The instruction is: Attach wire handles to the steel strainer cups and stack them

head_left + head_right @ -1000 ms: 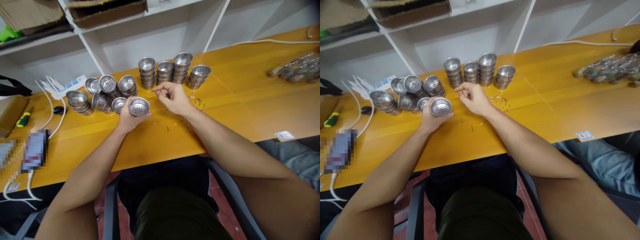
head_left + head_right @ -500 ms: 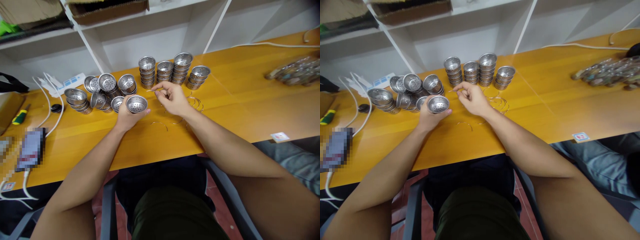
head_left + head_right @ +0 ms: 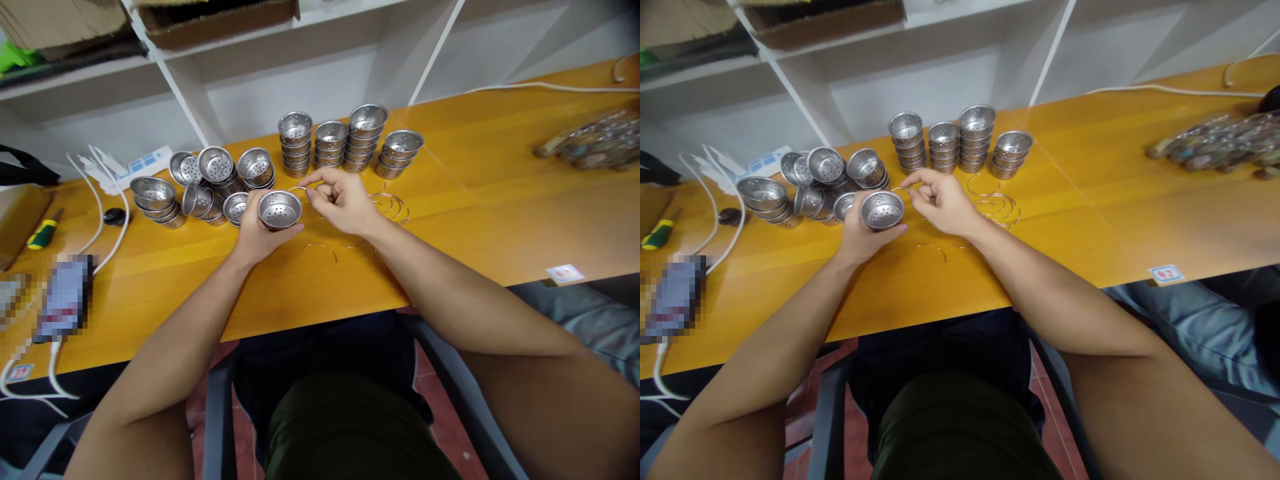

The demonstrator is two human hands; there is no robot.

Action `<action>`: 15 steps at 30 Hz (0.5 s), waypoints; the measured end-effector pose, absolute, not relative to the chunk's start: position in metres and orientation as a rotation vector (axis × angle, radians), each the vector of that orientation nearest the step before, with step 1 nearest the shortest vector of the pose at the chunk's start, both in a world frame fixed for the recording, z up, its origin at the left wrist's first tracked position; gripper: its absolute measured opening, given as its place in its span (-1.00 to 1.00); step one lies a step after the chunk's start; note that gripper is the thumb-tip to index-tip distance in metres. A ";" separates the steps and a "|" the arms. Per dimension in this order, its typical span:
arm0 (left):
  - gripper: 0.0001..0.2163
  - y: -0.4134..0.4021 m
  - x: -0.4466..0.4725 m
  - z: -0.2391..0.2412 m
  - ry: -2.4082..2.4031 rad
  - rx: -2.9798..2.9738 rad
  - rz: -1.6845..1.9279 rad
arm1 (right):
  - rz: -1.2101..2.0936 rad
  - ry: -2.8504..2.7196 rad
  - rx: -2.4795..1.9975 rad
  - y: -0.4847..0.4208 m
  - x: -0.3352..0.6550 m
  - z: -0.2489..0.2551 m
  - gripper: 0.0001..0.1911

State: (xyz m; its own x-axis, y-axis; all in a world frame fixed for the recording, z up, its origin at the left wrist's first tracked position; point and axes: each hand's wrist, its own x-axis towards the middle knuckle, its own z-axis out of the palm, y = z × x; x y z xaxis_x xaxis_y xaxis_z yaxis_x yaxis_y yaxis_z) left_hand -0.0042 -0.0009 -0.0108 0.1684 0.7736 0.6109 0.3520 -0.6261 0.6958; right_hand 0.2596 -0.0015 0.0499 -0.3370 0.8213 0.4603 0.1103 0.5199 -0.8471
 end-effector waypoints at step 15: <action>-0.16 -0.002 0.004 -0.015 0.858 2.078 1.419 | 0.885 -1.782 -0.683 0.005 0.257 0.041 -0.80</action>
